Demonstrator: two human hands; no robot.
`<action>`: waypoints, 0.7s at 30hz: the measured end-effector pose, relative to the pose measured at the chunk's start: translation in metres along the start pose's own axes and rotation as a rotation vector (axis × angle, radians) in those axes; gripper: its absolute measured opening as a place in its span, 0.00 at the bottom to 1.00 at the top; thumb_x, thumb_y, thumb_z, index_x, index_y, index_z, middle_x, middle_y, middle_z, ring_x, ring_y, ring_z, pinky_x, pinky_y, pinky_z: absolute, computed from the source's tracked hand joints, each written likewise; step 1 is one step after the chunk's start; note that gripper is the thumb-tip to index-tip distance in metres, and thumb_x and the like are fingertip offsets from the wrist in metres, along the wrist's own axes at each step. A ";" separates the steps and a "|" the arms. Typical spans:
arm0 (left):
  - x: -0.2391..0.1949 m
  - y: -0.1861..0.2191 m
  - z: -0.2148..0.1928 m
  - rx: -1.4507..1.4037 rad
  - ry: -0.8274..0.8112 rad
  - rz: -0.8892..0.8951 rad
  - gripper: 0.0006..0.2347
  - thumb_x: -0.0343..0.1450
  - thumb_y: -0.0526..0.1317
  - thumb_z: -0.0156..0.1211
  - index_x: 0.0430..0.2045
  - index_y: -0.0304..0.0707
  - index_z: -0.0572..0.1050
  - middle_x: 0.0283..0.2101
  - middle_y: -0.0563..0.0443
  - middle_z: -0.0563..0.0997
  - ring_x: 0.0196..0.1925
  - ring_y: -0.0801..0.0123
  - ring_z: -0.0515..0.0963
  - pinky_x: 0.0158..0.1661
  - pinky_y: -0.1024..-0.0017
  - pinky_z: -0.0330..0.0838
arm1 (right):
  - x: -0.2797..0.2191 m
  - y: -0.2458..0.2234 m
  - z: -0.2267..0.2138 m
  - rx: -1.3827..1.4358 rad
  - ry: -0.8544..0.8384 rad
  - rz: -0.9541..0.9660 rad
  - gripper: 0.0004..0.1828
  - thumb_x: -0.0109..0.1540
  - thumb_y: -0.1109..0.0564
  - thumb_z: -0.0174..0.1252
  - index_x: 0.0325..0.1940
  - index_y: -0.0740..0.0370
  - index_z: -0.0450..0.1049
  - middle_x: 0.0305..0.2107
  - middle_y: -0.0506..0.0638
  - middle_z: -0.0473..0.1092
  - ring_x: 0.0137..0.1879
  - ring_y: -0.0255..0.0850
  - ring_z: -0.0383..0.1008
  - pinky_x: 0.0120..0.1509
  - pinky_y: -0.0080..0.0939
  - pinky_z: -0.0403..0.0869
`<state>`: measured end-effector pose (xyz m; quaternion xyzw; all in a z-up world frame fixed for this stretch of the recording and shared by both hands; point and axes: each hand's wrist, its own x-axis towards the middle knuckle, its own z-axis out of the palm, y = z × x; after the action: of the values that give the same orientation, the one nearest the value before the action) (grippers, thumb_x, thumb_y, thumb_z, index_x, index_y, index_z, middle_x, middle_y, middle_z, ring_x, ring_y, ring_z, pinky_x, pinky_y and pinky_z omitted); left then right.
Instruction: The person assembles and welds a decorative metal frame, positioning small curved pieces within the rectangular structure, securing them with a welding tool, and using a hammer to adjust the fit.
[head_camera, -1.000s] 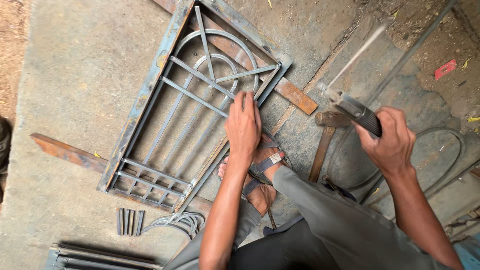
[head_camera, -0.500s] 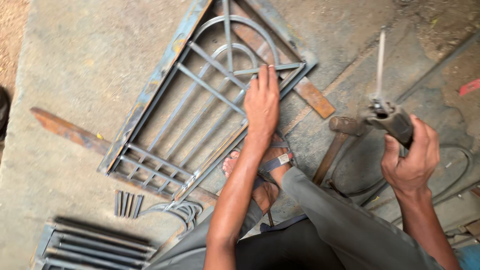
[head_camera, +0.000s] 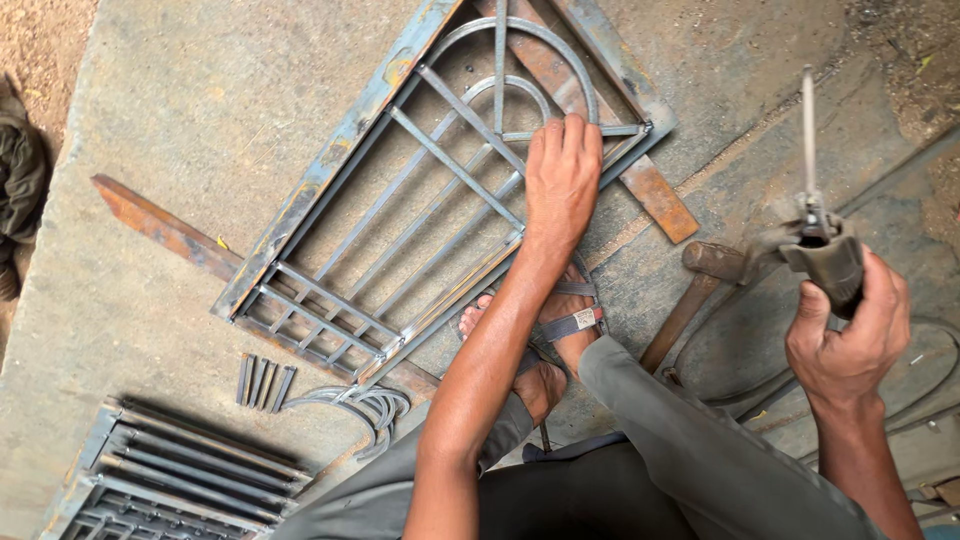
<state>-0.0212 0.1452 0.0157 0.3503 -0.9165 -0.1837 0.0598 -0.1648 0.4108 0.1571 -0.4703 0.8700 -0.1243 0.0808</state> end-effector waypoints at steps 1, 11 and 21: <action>0.000 0.000 0.000 0.005 0.013 0.001 0.07 0.66 0.34 0.57 0.34 0.32 0.73 0.39 0.44 0.72 0.48 0.57 0.74 0.52 0.63 0.68 | 0.000 0.002 0.000 0.005 -0.003 -0.005 0.24 0.78 0.54 0.62 0.69 0.75 0.64 0.50 0.65 0.69 0.54 0.56 0.73 0.56 0.50 0.72; -0.002 -0.001 0.000 -0.017 0.014 0.005 0.08 0.66 0.35 0.56 0.36 0.32 0.73 0.40 0.43 0.72 0.48 0.57 0.74 0.54 0.62 0.68 | 0.002 0.005 0.002 -0.016 0.007 -0.013 0.25 0.76 0.53 0.58 0.69 0.75 0.63 0.50 0.64 0.69 0.53 0.55 0.72 0.57 0.49 0.72; -0.003 -0.003 0.005 -0.027 0.026 0.022 0.10 0.66 0.35 0.57 0.38 0.30 0.73 0.41 0.42 0.73 0.50 0.56 0.74 0.56 0.61 0.68 | 0.004 0.006 0.003 -0.030 -0.020 -0.025 0.25 0.77 0.54 0.59 0.70 0.76 0.64 0.50 0.63 0.70 0.55 0.52 0.74 0.57 0.46 0.74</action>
<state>-0.0179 0.1469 0.0101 0.3419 -0.9168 -0.1906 0.0784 -0.1711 0.4101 0.1525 -0.4835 0.8650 -0.1074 0.0810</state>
